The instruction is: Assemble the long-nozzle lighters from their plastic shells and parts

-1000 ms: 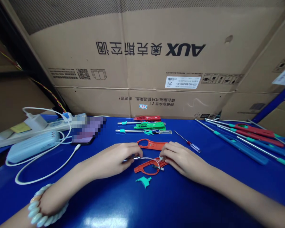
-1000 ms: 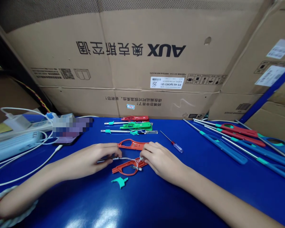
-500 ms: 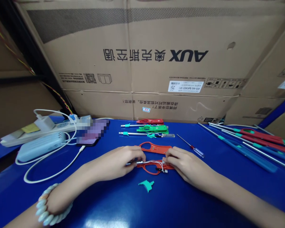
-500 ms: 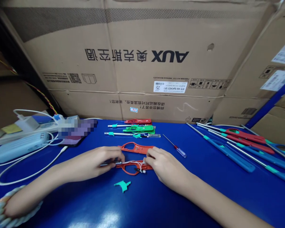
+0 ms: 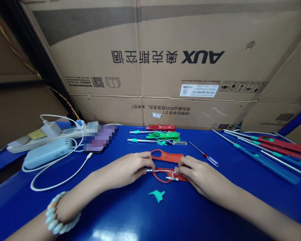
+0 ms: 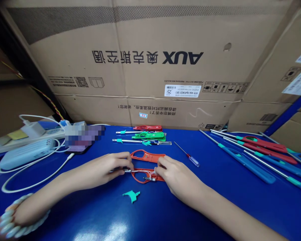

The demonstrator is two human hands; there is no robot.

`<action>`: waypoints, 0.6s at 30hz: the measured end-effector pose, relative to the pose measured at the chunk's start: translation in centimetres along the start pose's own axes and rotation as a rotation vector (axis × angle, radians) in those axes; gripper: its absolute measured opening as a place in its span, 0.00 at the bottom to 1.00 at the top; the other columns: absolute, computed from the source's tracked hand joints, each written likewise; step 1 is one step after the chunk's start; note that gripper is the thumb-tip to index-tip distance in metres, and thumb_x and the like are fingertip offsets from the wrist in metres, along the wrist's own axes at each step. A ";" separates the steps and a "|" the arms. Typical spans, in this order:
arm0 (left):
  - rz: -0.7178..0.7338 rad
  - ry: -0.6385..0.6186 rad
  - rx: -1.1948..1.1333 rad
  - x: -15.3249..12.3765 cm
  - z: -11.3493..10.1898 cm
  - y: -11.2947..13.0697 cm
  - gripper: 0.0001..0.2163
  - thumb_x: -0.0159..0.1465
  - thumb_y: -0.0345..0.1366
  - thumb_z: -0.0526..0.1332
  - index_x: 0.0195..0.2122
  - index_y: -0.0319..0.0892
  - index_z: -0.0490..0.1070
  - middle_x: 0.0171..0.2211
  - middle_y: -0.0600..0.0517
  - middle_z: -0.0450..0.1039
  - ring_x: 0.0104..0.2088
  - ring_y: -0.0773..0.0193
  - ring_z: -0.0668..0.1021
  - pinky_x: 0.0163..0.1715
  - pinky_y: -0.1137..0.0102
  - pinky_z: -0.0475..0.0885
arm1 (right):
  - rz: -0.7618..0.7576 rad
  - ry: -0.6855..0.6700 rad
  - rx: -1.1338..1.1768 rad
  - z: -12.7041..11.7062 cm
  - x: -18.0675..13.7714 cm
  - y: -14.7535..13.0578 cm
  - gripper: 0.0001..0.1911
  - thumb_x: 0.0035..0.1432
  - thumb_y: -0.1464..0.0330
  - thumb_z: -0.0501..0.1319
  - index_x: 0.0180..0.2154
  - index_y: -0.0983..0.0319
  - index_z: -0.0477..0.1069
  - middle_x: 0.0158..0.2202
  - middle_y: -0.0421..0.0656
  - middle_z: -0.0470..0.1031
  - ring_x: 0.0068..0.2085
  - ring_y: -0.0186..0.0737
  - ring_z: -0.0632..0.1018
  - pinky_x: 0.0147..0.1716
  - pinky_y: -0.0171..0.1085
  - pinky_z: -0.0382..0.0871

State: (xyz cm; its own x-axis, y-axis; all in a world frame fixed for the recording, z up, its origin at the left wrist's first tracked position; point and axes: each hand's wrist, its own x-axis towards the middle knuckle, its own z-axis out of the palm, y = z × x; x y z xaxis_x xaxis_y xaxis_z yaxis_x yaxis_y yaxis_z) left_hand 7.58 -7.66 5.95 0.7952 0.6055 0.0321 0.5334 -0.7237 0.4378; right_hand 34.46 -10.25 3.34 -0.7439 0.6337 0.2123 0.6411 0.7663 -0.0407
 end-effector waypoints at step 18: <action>0.076 0.045 0.164 0.3 0.7 -0.1 0.13 0.63 0.20 0.52 0.39 0.42 0.72 0.41 0.50 0.73 0.42 0.61 0.77 0.40 0.69 0.70 | 0.025 -0.042 0.045 -0.6 -0.2 -0.2 0.14 0.61 0.79 0.51 0.37 0.65 0.74 0.36 0.48 0.72 0.35 0.41 0.72 0.33 0.37 0.68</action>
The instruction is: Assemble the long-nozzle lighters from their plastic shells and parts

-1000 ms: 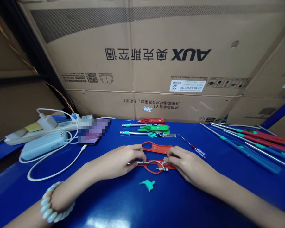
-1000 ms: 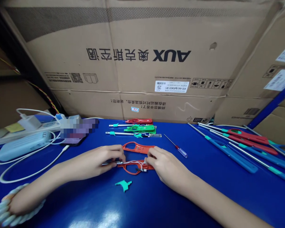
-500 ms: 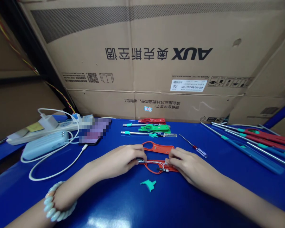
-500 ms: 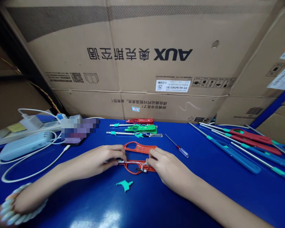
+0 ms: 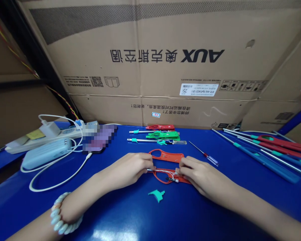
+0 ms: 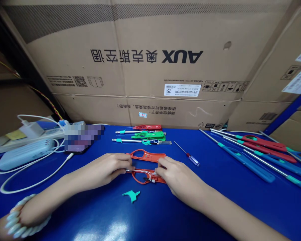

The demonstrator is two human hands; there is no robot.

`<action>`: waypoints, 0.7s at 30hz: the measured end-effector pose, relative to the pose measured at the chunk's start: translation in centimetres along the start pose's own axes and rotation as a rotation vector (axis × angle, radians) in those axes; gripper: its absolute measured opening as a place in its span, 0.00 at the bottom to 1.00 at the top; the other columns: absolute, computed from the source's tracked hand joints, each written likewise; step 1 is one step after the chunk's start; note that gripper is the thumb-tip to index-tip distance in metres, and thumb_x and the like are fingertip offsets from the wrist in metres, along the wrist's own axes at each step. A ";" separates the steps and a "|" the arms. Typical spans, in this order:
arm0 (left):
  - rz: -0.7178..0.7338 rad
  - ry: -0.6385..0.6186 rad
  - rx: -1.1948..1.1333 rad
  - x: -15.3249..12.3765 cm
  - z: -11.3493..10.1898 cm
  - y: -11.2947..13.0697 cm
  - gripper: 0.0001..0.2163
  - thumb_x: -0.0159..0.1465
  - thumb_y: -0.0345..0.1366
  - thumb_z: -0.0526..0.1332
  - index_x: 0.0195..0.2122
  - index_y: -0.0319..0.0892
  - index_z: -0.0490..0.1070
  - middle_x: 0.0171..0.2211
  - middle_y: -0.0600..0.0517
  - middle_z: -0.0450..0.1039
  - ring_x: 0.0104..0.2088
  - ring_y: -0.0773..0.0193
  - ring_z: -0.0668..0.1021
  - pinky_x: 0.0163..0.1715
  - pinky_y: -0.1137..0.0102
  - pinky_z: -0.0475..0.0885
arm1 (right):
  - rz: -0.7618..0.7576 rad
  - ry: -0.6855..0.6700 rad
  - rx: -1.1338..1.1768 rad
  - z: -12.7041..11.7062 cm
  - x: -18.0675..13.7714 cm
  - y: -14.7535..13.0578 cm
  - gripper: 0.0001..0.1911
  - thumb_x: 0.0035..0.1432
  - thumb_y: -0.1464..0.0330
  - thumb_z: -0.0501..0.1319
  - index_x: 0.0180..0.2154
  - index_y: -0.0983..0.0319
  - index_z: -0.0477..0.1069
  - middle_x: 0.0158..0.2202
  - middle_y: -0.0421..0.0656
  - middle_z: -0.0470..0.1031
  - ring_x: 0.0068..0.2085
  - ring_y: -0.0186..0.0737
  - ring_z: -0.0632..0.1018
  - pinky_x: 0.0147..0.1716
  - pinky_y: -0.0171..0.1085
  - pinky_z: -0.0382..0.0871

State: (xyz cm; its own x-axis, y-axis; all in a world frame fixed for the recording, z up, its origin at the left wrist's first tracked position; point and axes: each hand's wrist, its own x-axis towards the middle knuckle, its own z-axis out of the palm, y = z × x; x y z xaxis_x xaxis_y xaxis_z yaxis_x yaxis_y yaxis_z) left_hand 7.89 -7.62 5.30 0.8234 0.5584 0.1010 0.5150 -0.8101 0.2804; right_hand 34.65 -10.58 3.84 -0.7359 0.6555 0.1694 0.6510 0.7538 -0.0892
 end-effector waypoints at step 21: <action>0.054 0.008 -0.006 0.3 0.1 0.0 0.12 0.67 0.24 0.52 0.42 0.40 0.73 0.39 0.50 0.70 0.37 0.64 0.74 0.38 0.71 0.69 | 0.064 -0.081 0.064 -0.9 0.0 0.3 0.13 0.61 0.79 0.52 0.36 0.64 0.74 0.36 0.47 0.72 0.35 0.41 0.74 0.33 0.36 0.68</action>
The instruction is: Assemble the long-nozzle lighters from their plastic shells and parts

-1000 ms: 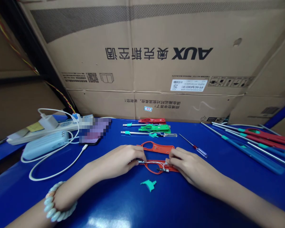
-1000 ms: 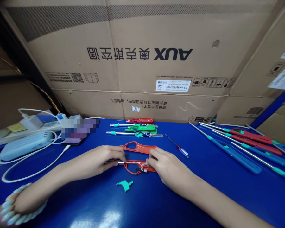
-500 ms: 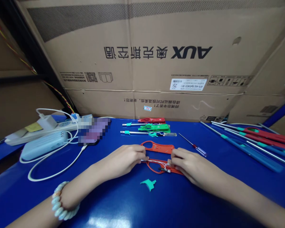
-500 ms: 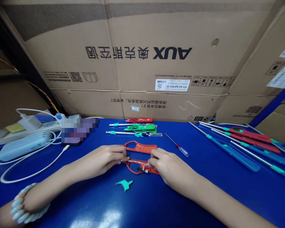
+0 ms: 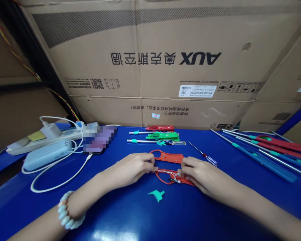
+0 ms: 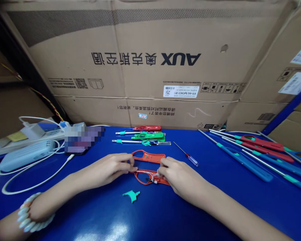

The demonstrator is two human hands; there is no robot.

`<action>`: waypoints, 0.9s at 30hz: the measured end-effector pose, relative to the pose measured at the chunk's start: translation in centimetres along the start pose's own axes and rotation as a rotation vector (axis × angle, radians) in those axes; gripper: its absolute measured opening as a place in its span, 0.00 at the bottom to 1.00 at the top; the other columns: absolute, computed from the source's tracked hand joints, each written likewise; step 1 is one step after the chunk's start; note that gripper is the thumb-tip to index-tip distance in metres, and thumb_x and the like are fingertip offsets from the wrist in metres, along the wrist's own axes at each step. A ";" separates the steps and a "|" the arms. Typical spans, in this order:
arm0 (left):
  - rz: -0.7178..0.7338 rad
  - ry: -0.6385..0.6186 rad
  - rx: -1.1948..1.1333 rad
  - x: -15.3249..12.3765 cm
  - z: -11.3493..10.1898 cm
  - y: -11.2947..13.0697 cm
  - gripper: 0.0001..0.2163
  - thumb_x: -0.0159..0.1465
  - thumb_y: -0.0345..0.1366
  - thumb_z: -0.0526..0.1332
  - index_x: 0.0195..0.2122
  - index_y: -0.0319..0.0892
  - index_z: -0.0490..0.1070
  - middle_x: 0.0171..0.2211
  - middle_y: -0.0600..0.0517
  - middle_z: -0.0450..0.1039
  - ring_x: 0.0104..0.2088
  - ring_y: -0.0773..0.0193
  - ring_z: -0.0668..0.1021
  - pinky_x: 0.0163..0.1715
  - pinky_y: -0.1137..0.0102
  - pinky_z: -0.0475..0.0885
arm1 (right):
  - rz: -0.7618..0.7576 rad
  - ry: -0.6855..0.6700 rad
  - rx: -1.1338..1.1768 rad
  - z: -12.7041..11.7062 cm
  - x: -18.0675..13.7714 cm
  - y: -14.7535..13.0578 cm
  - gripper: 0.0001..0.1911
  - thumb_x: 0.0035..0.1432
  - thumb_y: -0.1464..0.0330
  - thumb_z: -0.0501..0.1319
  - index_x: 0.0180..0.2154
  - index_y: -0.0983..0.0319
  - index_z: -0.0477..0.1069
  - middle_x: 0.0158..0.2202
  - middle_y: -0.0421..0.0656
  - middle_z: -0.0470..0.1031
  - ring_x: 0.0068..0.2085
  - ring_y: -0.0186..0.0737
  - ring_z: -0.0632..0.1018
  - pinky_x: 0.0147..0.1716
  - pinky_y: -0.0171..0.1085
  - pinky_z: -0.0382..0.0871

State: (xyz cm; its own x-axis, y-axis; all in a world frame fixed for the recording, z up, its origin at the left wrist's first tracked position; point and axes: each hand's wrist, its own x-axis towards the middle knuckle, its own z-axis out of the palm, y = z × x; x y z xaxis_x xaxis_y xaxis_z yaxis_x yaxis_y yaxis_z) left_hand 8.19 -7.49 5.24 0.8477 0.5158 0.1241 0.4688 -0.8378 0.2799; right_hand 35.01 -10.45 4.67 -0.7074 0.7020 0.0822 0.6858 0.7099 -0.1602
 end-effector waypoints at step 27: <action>0.053 0.014 0.404 0.3 1.1 1.5 0.09 0.66 0.24 0.56 0.43 0.40 0.73 0.35 0.51 0.72 0.39 0.59 0.74 0.43 0.63 0.66 | 0.044 -0.005 -0.034 -0.1 -0.1 -0.5 0.13 0.59 0.82 0.52 0.37 0.64 0.71 0.37 0.46 0.72 0.35 0.41 0.73 0.32 0.36 0.67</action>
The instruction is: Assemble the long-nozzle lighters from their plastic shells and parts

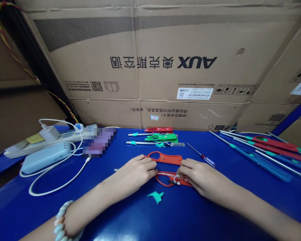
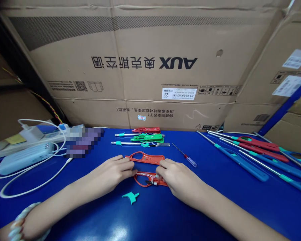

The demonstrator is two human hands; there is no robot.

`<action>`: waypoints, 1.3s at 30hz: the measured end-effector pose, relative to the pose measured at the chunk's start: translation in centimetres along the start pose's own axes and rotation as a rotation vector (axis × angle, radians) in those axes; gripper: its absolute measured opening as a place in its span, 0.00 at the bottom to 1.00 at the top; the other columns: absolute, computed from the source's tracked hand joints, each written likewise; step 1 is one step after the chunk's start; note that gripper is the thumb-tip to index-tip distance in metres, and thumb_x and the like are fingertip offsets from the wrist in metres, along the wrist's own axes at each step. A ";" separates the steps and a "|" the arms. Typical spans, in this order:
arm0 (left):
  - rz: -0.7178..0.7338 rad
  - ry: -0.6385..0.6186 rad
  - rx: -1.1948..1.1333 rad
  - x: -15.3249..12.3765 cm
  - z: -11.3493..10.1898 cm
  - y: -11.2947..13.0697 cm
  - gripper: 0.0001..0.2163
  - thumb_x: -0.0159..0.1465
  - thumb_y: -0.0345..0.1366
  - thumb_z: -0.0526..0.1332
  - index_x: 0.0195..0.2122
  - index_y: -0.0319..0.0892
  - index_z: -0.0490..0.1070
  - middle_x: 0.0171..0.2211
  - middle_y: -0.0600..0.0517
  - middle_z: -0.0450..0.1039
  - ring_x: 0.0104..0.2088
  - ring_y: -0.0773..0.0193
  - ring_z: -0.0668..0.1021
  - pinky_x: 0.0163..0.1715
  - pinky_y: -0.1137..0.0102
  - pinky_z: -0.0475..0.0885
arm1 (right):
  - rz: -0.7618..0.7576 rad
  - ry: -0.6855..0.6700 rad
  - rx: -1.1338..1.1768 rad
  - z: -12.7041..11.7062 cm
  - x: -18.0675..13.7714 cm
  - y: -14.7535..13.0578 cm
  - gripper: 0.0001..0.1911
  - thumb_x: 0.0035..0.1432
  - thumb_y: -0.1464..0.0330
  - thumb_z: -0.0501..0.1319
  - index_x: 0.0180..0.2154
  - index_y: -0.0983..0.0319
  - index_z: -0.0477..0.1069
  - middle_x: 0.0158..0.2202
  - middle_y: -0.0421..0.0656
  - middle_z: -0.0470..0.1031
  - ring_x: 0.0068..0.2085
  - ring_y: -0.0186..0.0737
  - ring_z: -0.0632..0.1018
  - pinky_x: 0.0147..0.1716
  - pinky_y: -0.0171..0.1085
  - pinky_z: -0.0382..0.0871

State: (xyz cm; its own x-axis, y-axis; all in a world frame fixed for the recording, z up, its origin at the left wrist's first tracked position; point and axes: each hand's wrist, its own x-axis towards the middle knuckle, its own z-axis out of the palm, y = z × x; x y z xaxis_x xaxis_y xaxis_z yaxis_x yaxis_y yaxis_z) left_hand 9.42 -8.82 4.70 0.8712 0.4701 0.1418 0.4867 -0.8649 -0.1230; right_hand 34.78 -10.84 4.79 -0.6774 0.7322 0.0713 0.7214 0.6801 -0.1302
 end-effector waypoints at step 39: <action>-0.048 0.030 -0.006 0.0 0.7 1.0 0.08 0.66 0.25 0.53 0.41 0.39 0.70 0.35 0.49 0.69 0.35 0.58 0.73 0.38 0.64 0.68 | -0.120 0.009 -0.124 0.4 -0.2 0.0 0.19 0.63 0.77 0.51 0.51 0.57 0.70 0.39 0.46 0.70 0.38 0.44 0.72 0.34 0.38 0.67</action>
State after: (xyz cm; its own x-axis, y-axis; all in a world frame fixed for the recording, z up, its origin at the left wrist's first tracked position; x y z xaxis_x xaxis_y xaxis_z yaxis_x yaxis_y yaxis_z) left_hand 9.97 -9.51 3.93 0.8447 0.5051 0.1772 0.5270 -0.8428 -0.1094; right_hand 34.85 -11.02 4.43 -0.7589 0.6453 0.0879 0.6479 0.7617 0.0026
